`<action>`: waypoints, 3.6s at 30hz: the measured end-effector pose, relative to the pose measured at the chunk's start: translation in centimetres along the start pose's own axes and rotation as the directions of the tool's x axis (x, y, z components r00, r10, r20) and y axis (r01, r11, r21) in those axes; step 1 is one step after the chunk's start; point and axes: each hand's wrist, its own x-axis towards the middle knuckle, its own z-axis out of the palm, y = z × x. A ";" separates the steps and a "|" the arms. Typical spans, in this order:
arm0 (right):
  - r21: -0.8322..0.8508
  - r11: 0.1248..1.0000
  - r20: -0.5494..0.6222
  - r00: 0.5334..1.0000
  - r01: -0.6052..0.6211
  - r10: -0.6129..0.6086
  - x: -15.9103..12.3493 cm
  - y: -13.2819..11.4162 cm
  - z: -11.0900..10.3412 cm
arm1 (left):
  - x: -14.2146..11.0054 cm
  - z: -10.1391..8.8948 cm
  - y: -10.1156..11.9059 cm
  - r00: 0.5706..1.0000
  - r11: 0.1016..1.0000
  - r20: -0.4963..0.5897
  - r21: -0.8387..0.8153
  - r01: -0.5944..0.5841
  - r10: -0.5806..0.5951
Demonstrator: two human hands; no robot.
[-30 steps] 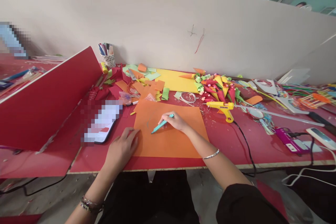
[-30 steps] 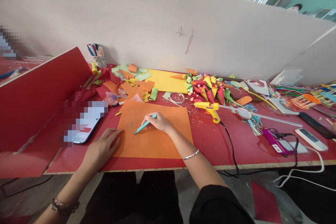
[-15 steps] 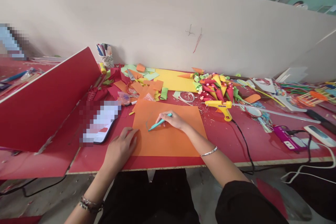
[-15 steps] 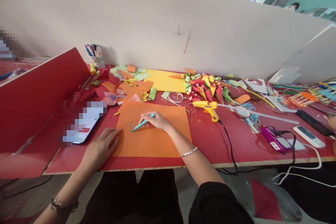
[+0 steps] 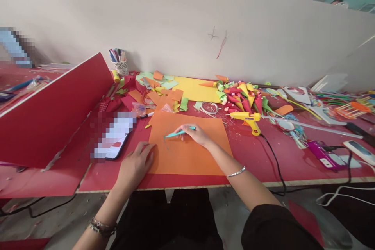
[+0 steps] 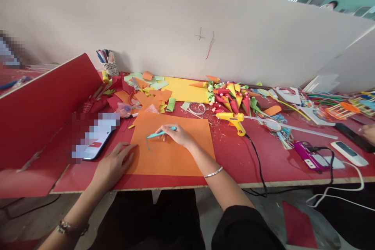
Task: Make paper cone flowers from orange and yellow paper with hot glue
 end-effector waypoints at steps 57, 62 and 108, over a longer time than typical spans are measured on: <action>-0.161 0.987 0.367 0.928 -0.003 0.063 -0.4 -0.6 -0.8 | 0.1 0.4 -0.2 0.999 1.000 -0.039 -0.028 -0.002 0.001; -0.139 0.986 0.341 0.931 -0.091 0.134 -0.7 -0.7 -1.3 | 0.1 0.4 -0.1 0.999 1.000 -0.034 -0.011 0.003 -0.004; 0.077 0.992 0.025 0.995 -0.096 0.094 -2.9 0.8 0.7 | -2.6 -1.4 2.9 0.991 0.967 0.121 0.238 -0.088 0.060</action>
